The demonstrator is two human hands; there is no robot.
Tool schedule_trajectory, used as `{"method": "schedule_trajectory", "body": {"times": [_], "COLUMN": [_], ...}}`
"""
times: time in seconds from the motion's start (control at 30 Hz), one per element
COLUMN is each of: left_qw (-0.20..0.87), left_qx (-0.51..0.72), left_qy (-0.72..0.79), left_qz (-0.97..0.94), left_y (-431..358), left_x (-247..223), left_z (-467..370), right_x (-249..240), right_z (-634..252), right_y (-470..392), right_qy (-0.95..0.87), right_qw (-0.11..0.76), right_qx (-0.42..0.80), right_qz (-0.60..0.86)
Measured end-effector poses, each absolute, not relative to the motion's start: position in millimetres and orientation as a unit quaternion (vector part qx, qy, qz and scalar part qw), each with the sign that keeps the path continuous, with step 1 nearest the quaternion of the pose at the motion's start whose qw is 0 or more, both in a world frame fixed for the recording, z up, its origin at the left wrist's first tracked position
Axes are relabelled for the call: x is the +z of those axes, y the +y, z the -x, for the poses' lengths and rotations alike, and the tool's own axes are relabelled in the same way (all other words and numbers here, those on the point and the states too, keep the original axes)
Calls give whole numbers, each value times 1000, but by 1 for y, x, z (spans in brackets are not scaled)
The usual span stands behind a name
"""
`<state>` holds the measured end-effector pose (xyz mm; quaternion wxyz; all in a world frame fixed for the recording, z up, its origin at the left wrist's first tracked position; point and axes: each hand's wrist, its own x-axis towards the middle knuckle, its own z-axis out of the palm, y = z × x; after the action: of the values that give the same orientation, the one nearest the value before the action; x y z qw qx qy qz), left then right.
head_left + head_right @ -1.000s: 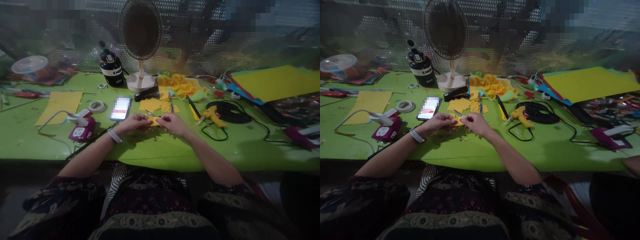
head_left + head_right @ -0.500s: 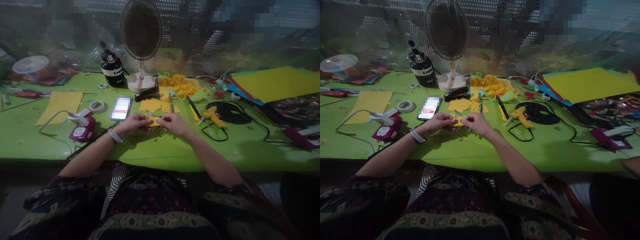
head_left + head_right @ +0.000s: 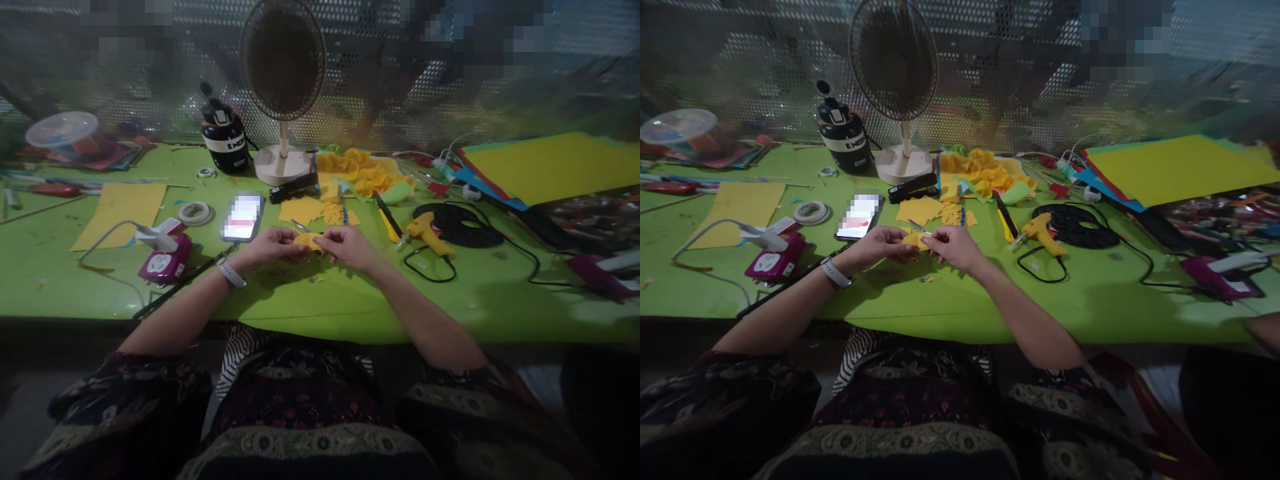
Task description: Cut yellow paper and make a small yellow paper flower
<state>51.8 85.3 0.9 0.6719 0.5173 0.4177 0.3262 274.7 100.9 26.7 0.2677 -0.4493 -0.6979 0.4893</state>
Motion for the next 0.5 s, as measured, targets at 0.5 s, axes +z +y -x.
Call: {"method": "schedule_trajectory", "body": {"times": [0.5], "left_qw": [648], "left_qx": [328], "left_qy": [412], "left_qz": [-550], "left_y": [86], "left_x": [-3], "left_z": [-51], "right_x": [24], "right_z": [-273], "right_y": [100], "right_qy": [-667], "right_qw": [261], "right_qx": [545], "right_qz": [435]}}
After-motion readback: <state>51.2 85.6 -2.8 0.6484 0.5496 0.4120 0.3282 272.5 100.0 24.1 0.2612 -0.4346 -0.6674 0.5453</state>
